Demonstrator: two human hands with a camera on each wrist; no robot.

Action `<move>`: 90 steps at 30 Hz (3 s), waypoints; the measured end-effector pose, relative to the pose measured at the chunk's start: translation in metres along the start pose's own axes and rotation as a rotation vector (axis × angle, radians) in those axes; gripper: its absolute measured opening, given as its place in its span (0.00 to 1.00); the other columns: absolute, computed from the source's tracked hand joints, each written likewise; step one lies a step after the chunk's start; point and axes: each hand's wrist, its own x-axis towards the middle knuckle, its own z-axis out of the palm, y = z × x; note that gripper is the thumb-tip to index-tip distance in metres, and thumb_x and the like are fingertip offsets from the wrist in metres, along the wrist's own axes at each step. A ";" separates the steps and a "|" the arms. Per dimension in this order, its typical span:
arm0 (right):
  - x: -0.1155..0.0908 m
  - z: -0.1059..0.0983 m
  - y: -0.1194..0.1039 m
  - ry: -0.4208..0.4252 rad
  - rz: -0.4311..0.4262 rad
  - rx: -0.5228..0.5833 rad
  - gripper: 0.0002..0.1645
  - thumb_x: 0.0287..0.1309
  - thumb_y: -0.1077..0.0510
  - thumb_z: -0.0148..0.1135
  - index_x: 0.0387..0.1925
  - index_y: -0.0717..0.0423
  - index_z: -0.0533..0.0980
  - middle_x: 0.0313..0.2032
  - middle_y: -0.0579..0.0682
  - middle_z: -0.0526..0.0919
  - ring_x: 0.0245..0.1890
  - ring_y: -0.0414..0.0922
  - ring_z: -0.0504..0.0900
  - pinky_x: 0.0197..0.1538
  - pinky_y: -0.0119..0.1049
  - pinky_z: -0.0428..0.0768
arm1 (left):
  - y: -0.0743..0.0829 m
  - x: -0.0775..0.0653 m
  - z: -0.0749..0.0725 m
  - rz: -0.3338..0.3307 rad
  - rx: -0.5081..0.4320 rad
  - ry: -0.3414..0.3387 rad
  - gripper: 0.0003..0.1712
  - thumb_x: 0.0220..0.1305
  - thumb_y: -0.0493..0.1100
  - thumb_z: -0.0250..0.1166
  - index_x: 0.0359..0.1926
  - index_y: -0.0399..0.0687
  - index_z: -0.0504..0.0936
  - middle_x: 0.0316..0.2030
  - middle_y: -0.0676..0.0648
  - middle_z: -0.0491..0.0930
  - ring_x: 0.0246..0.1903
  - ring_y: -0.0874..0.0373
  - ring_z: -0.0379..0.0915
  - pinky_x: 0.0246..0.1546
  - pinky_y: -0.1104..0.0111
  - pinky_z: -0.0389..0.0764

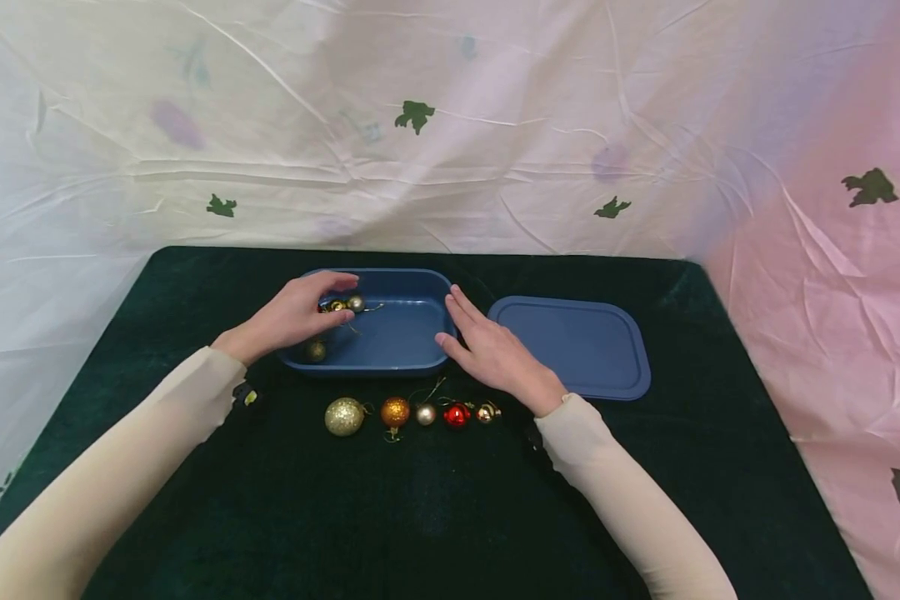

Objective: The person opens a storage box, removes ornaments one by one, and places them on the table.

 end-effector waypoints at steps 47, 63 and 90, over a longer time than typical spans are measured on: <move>0.000 -0.002 0.000 -0.020 0.012 0.019 0.45 0.79 0.36 0.43 0.83 0.57 0.48 0.83 0.50 0.38 0.76 0.60 0.60 0.75 0.56 0.62 | -0.005 0.028 0.016 -0.049 0.143 -0.093 0.17 0.67 0.35 0.70 0.56 0.35 0.85 0.52 0.37 0.84 0.52 0.45 0.80 0.56 0.51 0.79; 0.000 -0.002 0.001 -0.025 0.012 0.025 0.45 0.80 0.36 0.43 0.83 0.57 0.47 0.83 0.48 0.36 0.76 0.60 0.61 0.75 0.56 0.62 | 0.007 0.014 0.007 -0.003 0.093 0.041 0.19 0.70 0.41 0.69 0.58 0.37 0.85 0.54 0.39 0.85 0.55 0.45 0.81 0.58 0.50 0.78; 0.002 -0.004 0.001 -0.020 0.004 0.034 0.45 0.80 0.36 0.43 0.83 0.57 0.47 0.83 0.51 0.37 0.76 0.60 0.60 0.76 0.56 0.61 | 0.038 -0.045 -0.015 0.098 -0.119 0.236 0.21 0.71 0.45 0.69 0.61 0.45 0.84 0.57 0.44 0.83 0.54 0.50 0.80 0.52 0.51 0.81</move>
